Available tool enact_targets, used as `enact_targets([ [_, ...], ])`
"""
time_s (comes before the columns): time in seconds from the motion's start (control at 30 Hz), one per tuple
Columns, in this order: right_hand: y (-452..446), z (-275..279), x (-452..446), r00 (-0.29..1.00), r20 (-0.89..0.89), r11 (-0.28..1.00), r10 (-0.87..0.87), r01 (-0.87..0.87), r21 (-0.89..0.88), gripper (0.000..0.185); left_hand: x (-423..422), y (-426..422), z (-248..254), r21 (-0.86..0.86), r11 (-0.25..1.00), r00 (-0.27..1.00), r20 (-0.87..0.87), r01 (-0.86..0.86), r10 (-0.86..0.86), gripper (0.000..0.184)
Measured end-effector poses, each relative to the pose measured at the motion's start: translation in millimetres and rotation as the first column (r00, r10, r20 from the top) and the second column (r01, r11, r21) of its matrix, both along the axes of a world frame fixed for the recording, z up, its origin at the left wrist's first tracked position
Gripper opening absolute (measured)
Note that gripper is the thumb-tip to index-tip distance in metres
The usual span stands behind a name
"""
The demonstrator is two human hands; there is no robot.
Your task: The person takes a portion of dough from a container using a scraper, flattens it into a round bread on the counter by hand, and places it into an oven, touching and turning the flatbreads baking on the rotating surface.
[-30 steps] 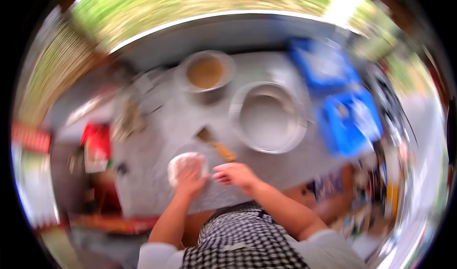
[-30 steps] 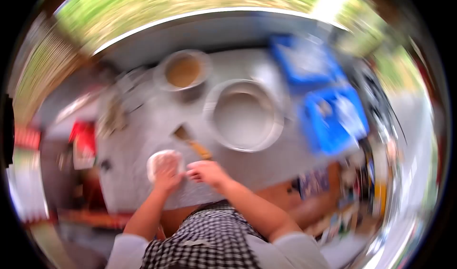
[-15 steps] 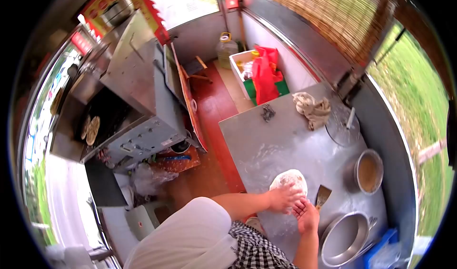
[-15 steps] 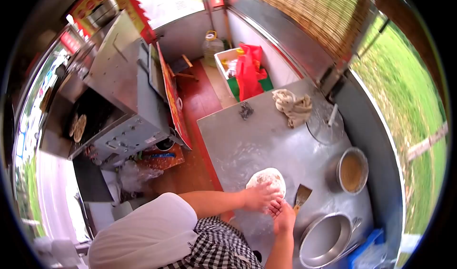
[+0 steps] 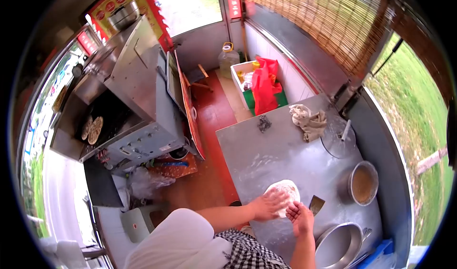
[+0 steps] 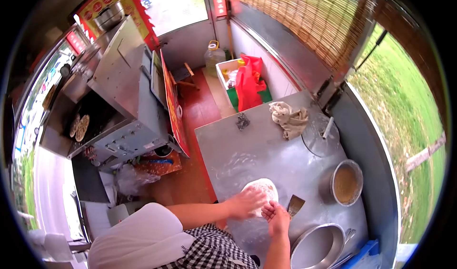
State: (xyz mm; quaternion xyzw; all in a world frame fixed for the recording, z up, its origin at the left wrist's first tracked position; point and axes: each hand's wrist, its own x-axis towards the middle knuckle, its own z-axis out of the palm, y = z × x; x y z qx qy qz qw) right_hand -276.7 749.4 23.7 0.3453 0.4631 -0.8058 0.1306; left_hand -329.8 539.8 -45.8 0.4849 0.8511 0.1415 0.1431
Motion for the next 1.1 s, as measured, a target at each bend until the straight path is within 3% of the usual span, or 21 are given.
enact_targets([
  [0.2,10,-14,14,0.999,0.026,0.999,-0.04,0.041,-0.018,0.035,-10,-9,38,-0.23,0.959,0.978,0.086,-0.165,0.189,0.08],
  [0.3,9,-9,17,0.999,0.032,0.999,-0.039,0.039,-0.012,0.035,-10,-8,27,-0.132,0.979,0.984,0.059,-0.158,0.166,0.08],
  [0.4,10,-8,17,0.999,0.015,0.999,-0.035,0.036,-0.017,0.033,-12,-3,26,-0.106,0.961,0.966,0.006,-0.256,0.258,0.079],
  [0.5,9,-20,24,0.998,0.047,0.999,-0.04,0.041,-0.013,0.034,-9,-3,24,-0.19,0.95,0.969,-0.052,-0.248,0.242,0.079],
  [0.6,15,-20,26,0.997,0.05,0.999,-0.052,0.052,-0.012,0.035,-15,6,30,-0.152,0.956,0.968,-0.047,-0.25,0.246,0.077],
  [0.7,14,-22,25,0.997,0.049,0.998,-0.061,0.062,-0.014,0.035,-25,30,39,0.003,0.974,0.974,-0.027,-0.225,0.225,0.077],
  [0.8,15,-20,21,0.997,0.057,0.999,-0.048,0.047,0.003,0.034,-35,51,26,0.006,0.976,0.972,-0.092,-0.218,0.217,0.077],
  [0.93,19,-17,18,0.998,0.036,0.999,-0.052,0.052,0.003,0.034,-43,59,27,-0.173,0.968,0.983,-0.008,-0.183,0.184,0.076],
  [1.1,24,-22,19,0.996,0.045,0.997,-0.076,0.076,0.003,0.034,-39,63,25,-0.212,0.973,0.996,-0.017,-0.088,0.086,0.074],
])
